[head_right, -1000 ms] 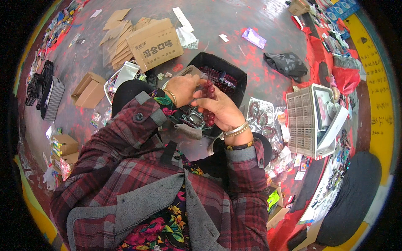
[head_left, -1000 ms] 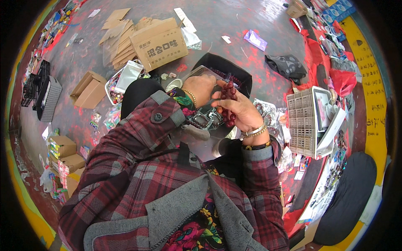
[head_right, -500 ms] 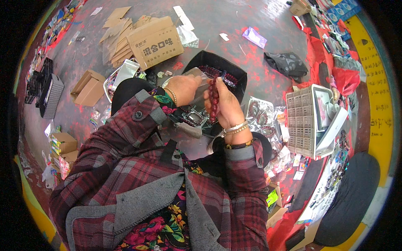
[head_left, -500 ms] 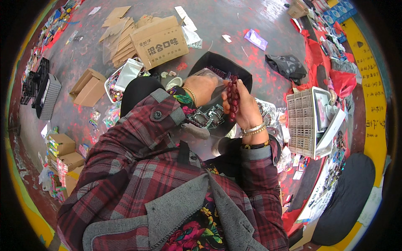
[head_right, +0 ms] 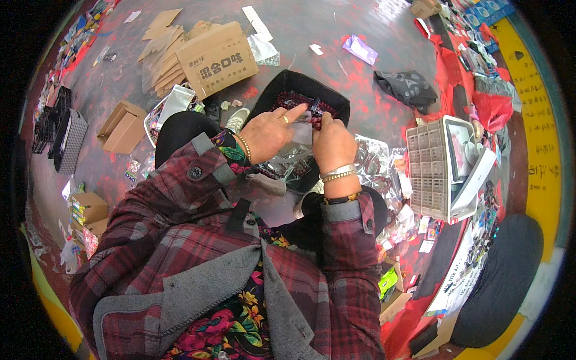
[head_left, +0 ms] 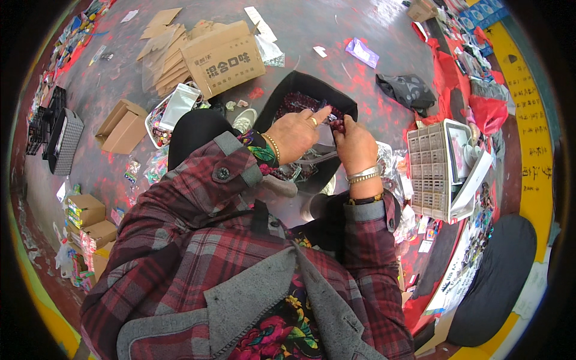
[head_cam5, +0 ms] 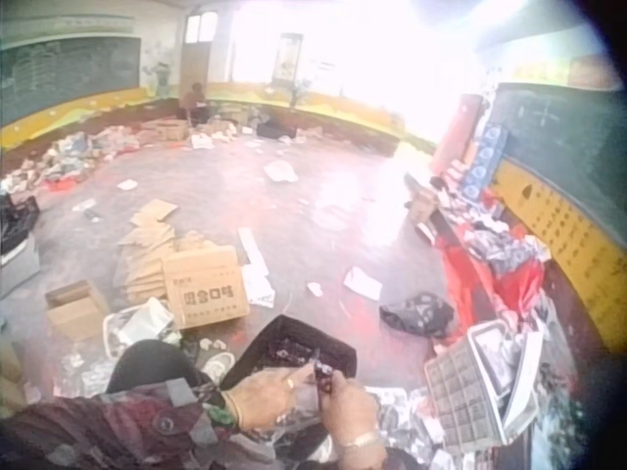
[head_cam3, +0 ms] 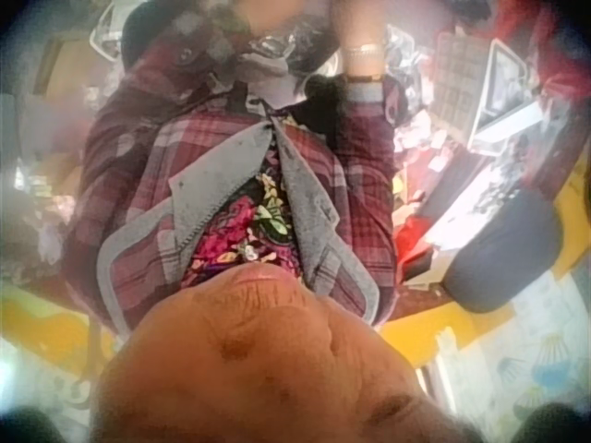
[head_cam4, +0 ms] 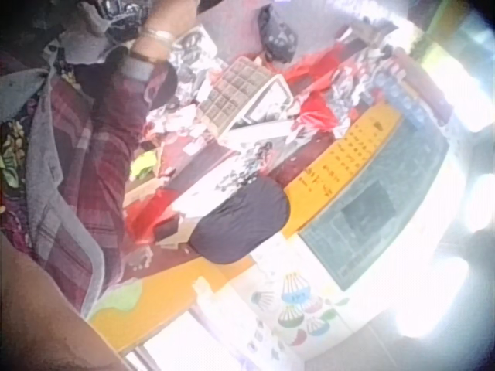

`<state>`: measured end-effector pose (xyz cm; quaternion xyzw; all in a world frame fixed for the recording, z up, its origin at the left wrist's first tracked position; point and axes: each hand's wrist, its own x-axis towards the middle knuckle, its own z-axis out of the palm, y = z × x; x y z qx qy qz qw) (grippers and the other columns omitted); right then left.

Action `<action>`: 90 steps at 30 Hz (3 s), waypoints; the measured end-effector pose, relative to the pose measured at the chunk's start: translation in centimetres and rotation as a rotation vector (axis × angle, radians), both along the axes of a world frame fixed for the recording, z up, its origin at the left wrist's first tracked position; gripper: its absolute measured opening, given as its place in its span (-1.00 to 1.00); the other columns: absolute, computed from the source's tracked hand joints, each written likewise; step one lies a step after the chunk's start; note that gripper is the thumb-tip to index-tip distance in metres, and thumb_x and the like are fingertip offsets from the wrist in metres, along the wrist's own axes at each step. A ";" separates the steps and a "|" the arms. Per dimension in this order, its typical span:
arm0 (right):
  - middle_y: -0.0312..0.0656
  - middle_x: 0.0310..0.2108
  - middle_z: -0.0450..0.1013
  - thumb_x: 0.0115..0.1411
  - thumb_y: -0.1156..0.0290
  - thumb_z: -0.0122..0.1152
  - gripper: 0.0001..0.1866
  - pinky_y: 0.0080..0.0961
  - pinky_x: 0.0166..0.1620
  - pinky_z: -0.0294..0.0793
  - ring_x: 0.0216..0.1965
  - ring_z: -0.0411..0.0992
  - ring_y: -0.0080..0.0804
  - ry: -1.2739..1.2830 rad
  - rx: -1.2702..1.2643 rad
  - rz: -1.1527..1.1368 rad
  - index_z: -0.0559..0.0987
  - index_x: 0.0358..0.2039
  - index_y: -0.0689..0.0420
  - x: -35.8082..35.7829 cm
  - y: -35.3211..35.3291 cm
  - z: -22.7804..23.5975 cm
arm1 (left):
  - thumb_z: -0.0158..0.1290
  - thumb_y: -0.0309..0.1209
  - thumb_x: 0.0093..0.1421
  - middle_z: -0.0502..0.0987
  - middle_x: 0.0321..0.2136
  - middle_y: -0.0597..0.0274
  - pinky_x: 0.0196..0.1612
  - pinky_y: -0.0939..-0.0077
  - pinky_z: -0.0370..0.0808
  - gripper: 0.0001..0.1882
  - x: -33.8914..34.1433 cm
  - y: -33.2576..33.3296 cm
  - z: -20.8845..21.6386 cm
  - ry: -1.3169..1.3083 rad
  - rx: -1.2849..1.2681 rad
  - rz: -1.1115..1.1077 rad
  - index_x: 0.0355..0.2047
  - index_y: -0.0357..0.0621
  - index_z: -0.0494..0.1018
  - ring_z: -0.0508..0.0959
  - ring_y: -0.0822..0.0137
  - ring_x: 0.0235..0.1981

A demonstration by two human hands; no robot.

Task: The person sits on the floor and packs red beaded bracelets into small clear plastic bags. They pick up a bracelet, place it into a bag, and seal it before placing it into a black container. The person also uses a white cloth to wipe the beads before packaging them.

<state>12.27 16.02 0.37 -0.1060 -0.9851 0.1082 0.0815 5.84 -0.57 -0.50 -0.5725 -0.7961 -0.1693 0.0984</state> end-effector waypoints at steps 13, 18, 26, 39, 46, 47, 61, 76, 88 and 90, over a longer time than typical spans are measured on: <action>-0.03 -0.45 0.47 -0.21 0.44 0.20 -0.56 -0.46 -0.31 0.42 -0.42 0.46 -0.23 -0.193 -0.732 0.230 0.49 -0.21 0.22 0.4 1.6 0.6 | -0.04 -0.46 -0.12 0.47 -0.47 0.17 -0.18 0.40 0.33 -0.87 -0.6 0.1 -1.7 0.045 -0.055 -0.019 -0.55 -0.19 0.48 0.47 0.25 -0.36; -0.20 -0.49 0.49 -0.11 0.45 0.26 -0.61 -0.58 -0.34 0.41 -0.47 0.39 -0.57 -0.242 -0.920 0.123 0.50 -0.22 0.30 0.8 2.3 2.2 | -0.03 -0.46 -0.14 0.47 -0.47 0.17 -0.16 0.40 0.34 -0.88 -0.6 0.1 -1.6 0.041 -0.017 -0.031 -0.58 -0.19 0.48 0.48 0.24 -0.37; -0.30 -0.40 0.45 -0.06 0.55 0.17 -0.62 -0.68 -0.40 0.37 -0.44 0.36 -0.64 -0.249 -0.842 0.171 0.46 -0.15 0.33 1.3 3.1 1.3 | -0.04 -0.45 -0.14 0.48 -0.48 0.13 -0.16 0.37 0.34 -0.91 -0.6 0.1 -1.7 0.025 -0.008 0.013 -0.64 -0.19 0.43 0.47 0.21 -0.38; -0.21 -0.51 0.49 -0.06 0.55 0.19 -0.74 -0.67 -0.47 0.42 -0.51 0.44 -0.56 -0.110 -1.108 -0.037 0.54 -0.28 0.28 1.3 2.0 2.6 | -0.05 -0.46 -0.13 0.48 -0.47 0.09 -0.21 0.34 0.35 -0.91 -0.8 0.1 -1.4 -0.005 -0.052 0.067 -0.64 -0.21 0.43 0.47 0.17 -0.39; -0.22 -0.50 0.48 0.00 0.57 0.18 -0.79 -0.74 -0.51 0.41 -0.57 0.41 -0.59 0.089 -1.245 -0.159 0.53 -0.29 0.33 1.4 2.0 4.3 | -0.05 -0.47 -0.10 0.47 -0.46 0.05 -0.32 0.25 0.43 -0.89 -0.7 0.0 -1.3 -0.139 0.058 0.283 -0.61 -0.25 0.44 0.48 0.09 -0.40; -0.22 -0.50 0.48 0.00 0.57 0.18 -0.79 -0.74 -0.51 0.41 -0.57 0.41 -0.59 0.098 -1.256 -0.161 0.53 -0.29 0.33 1.5 1.9 4.5 | -0.05 -0.46 -0.09 0.46 -0.46 0.05 -0.34 0.24 0.44 -0.88 -0.7 0.0 -1.1 -0.138 0.068 0.334 -0.61 -0.25 0.45 0.49 0.09 -0.40; -0.20 -0.56 0.48 0.00 0.50 0.17 -0.79 -0.75 -0.59 0.41 -0.65 0.42 -0.59 -0.069 -1.104 -0.196 0.55 -0.34 0.36 1.4 0.6 3.7 | -0.07 -0.38 0.01 0.50 -0.55 -0.04 -0.39 0.20 0.47 -0.82 -1.5 0.5 -1.4 -0.330 -0.049 0.525 -0.51 -0.24 0.45 0.53 0.00 -0.49; -0.10 -0.63 0.48 -0.01 0.45 0.12 -0.82 -0.64 -0.61 0.44 -0.69 0.47 -0.46 -0.049 -0.771 -0.197 0.56 -0.42 0.30 0.9 -0.4 1.8 | -0.13 -0.35 0.06 0.51 -0.54 -0.10 -0.35 0.18 0.48 -0.74 -1.4 0.9 -1.8 -0.427 -0.145 0.482 -0.57 -0.26 0.48 0.53 -0.01 -0.47; -0.01 -0.62 0.46 -0.01 0.36 0.08 -0.80 -0.42 -0.48 0.45 -0.65 0.47 -0.26 -0.016 -0.662 -0.117 0.55 -0.45 0.22 0.3 -2.0 0.3 | -0.13 -0.37 0.06 0.49 -0.58 -0.01 -0.42 0.23 0.48 -0.78 0.4 1.6 -2.4 -0.352 -0.231 0.270 -0.55 -0.23 0.45 0.54 0.05 -0.50; 0.06 -0.57 0.45 0.00 0.30 0.07 -0.77 -0.26 -0.36 0.43 -0.50 0.44 -0.02 0.037 -0.509 -0.054 0.55 -0.46 0.21 0.3 -1.7 -1.2 | -0.10 -0.39 -0.01 0.51 -0.55 -0.03 -0.38 0.24 0.49 -0.80 0.7 2.0 -2.5 -0.381 -0.192 0.272 -0.56 -0.22 0.49 0.55 0.07 -0.46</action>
